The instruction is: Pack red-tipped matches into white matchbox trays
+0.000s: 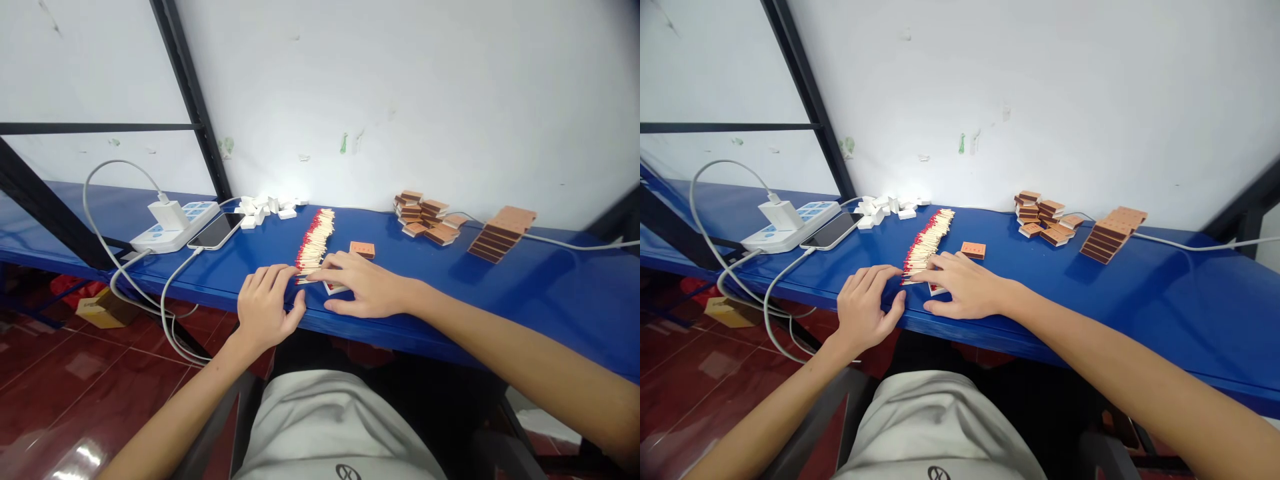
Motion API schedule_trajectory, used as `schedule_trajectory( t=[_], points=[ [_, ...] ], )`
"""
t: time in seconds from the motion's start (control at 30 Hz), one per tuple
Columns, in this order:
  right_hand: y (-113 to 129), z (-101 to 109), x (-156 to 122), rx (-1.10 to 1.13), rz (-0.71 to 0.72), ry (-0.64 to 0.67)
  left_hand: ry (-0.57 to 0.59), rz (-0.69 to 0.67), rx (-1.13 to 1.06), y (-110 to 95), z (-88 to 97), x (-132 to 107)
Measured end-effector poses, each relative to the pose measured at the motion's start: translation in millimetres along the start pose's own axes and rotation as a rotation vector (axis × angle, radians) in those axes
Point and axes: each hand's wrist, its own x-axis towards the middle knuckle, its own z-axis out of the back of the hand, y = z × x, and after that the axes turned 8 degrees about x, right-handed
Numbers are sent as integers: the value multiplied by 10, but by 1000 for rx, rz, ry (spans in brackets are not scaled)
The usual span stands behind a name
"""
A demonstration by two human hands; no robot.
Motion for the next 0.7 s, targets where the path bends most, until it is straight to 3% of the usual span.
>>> schedule_trajectory(
  t=[0.7],
  points=[
    [-6,-33,18,-58,-35,-12,71,19,49,-14,23,9]
  ],
)
